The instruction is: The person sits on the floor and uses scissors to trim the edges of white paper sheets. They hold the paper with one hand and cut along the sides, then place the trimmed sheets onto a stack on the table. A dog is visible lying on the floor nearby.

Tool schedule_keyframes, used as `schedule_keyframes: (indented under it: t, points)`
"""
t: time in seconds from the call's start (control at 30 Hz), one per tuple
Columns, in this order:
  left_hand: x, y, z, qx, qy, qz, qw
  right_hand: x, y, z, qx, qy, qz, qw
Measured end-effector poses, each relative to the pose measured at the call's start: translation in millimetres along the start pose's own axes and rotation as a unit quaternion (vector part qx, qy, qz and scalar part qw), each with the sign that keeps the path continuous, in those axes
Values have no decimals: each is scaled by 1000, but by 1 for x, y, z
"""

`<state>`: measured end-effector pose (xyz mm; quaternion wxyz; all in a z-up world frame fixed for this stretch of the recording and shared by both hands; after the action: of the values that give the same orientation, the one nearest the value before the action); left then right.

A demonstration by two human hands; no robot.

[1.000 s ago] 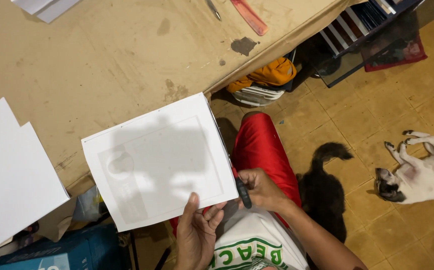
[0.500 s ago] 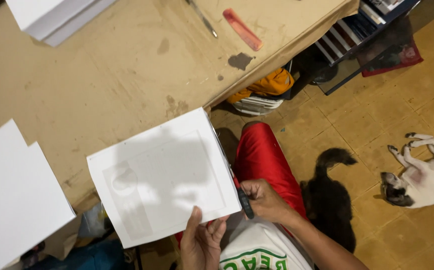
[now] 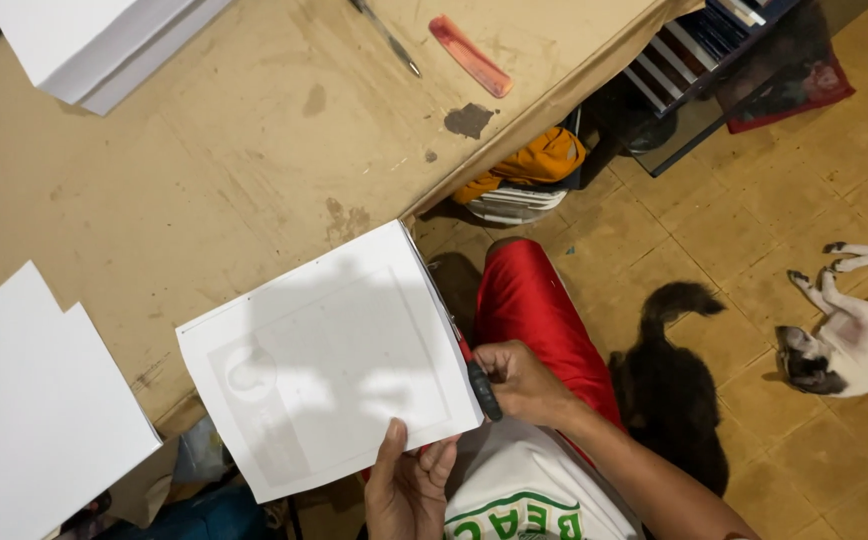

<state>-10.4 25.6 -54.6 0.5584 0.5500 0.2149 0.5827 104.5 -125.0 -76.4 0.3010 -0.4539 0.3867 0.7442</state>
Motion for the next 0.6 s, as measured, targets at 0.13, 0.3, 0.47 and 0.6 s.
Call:
schedule_keyframes:
  t: [0.13,0.3,0.47,0.6]
  points:
    - [-3,-9,-5,-42,19,-3,999,-2,3,3,-6,-29,1,1000]
    - [-1,-4,-1,-11,24,6,1000,-3,5,4,-4,-28,11,1000]
    - [-1,-4,1,-37,25,-4,999,4,7,5,-1,-62,34,998]
    - [-4,-12,-6,-47,49,-9,998,1,14,7,-16,-74,14,997]
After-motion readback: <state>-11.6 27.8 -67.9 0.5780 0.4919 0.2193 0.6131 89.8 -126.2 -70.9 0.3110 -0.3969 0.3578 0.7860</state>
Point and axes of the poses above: each hand's wrist, its own y-axis away from the middle knuckle, its own z-axis out of the palm, x = y × z, the point moved 8 cm from there along -y, towards the middle knuckle, and after that the axes turned 7 degrees about y, right-handed, at the moved point
